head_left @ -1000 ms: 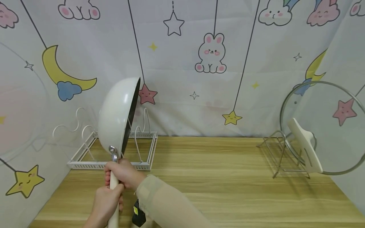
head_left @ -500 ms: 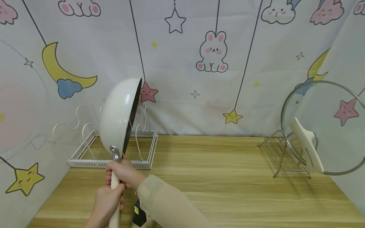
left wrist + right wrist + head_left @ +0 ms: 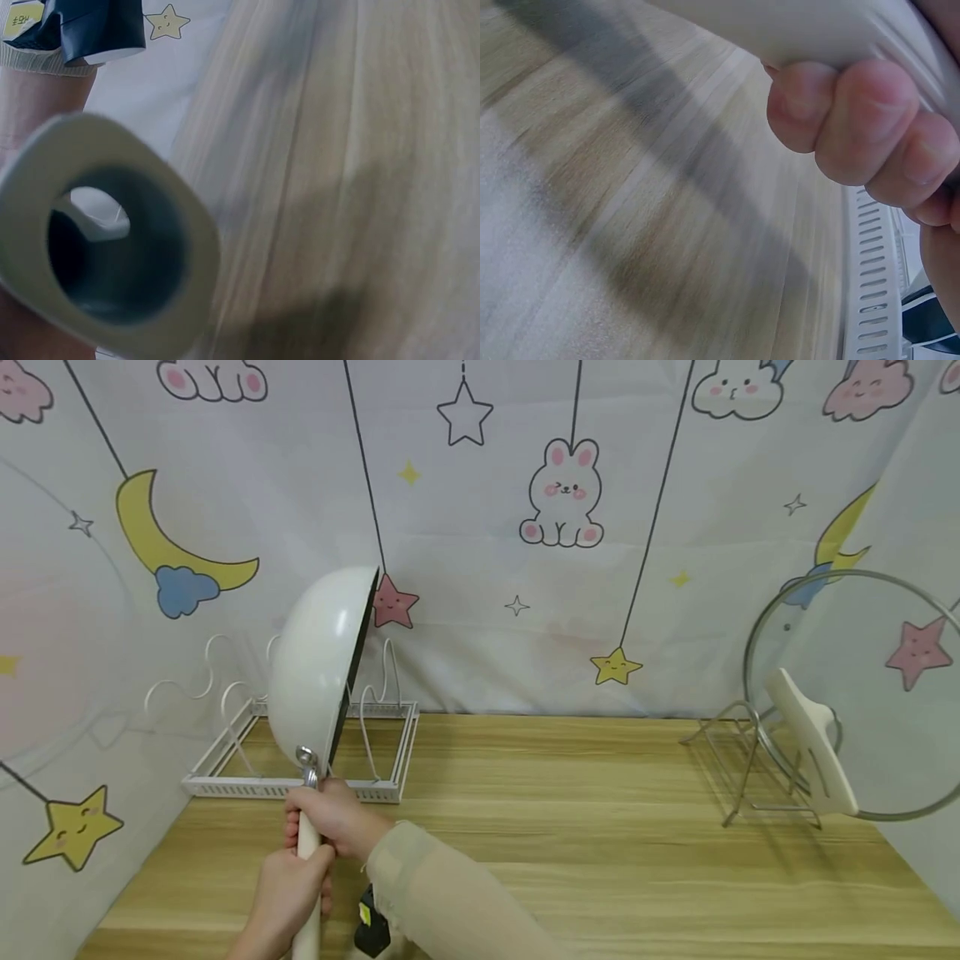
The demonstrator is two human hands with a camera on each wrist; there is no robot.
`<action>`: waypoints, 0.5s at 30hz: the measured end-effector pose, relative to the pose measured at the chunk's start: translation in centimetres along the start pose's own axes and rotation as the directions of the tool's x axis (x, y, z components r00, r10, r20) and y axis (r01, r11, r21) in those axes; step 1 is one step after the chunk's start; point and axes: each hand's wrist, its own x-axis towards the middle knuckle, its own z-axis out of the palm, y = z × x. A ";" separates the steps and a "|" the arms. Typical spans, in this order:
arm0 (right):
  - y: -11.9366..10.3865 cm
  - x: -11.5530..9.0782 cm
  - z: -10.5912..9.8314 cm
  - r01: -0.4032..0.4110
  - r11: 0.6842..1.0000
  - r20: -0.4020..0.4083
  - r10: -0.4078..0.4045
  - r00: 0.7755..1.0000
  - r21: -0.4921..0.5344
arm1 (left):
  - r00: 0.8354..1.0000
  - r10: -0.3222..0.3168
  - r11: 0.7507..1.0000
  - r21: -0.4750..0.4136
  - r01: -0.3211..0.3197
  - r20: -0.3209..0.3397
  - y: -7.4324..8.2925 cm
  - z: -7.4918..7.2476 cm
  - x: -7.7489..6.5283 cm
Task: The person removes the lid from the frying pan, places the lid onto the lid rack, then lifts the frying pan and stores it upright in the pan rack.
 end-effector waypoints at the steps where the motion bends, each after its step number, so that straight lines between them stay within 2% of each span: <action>1: 0.0 0.0 0.0 0.002 1.000 -0.004 -0.002 1.000 -0.004 | 1.000 0.003 1.000 0.001 -0.003 -0.001 -0.1 0.0 0.0; 15: 0.7 -0.2 0.0 0.009 1.000 -0.033 -0.010 0.999 -0.028 | 1.000 -0.006 1.000 0.002 0.005 0.004 -0.8 0.4 -0.2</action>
